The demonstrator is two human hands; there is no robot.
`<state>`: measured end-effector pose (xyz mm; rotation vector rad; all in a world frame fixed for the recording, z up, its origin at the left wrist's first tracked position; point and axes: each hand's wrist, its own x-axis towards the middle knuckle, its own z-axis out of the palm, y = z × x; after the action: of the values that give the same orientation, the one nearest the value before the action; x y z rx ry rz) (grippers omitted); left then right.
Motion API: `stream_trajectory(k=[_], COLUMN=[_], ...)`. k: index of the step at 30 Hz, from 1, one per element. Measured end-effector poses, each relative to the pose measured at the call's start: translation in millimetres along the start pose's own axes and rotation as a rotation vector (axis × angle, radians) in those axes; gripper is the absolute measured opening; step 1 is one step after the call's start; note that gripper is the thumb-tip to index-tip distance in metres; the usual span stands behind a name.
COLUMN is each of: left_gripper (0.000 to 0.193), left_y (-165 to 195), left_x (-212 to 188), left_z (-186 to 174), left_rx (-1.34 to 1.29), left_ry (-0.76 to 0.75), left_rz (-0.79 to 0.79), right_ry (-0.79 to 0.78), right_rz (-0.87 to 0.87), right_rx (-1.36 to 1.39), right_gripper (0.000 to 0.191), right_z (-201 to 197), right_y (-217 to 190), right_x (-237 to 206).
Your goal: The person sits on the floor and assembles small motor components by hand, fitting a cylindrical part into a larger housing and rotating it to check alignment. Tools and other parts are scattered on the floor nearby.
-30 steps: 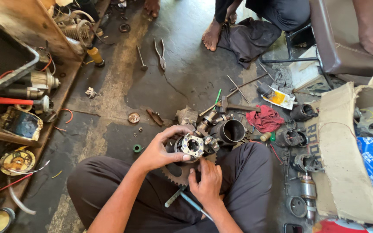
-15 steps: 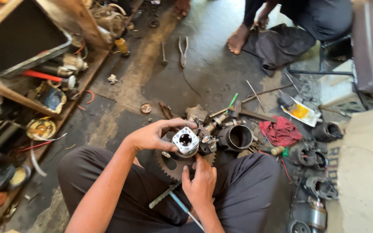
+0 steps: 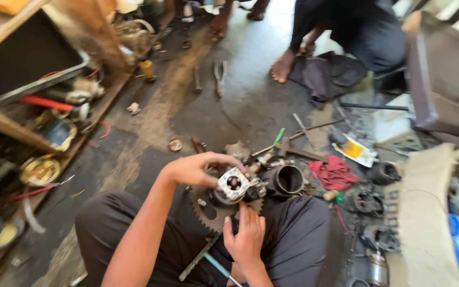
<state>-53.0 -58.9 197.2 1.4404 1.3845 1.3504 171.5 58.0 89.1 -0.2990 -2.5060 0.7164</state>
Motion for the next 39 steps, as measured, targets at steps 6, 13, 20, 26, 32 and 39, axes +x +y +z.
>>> stream_trajectory(k=[6, 13, 20, 26, 32, 39], left_gripper=[0.07, 0.078, 0.074, 0.07, 0.07, 0.068], left_y=[-10.6, -21.6, -27.6, -27.3, -28.5, -30.7], left_x=[-9.2, -21.4, -18.8, -16.0, -16.3, -15.4], left_z=[7.7, 46.3, 67.2, 67.2, 61.7, 62.0], left_rx=[-0.194, 0.047, 0.08, -0.015, -0.105, -0.152], left_ry=[0.044, 0.336, 0.568, 0.581, 0.547, 0.528], left_rz=[-0.032, 0.106, 0.056, 0.07, 0.023, 0.021], right_ry=[-0.006, -0.187, 0.061, 0.064, 0.012, 0.031], right_rz=[0.014, -0.02, 0.062, -0.125, -0.108, -0.091], right_rx=[-0.088, 0.059, 0.258, 0.051, -0.021, -0.014], right_gripper=[0.055, 0.061, 0.043, 0.052, 0.046, 0.033], right_z=[2.5, -21.3, -63.9, -70.5, -66.1, -68.0], right_y=[1.4, 16.9, -4.1, -44.5, -61.8, -61.6], right_x=[-1.1, 1.1, 16.3, 57.6, 72.7, 67.3])
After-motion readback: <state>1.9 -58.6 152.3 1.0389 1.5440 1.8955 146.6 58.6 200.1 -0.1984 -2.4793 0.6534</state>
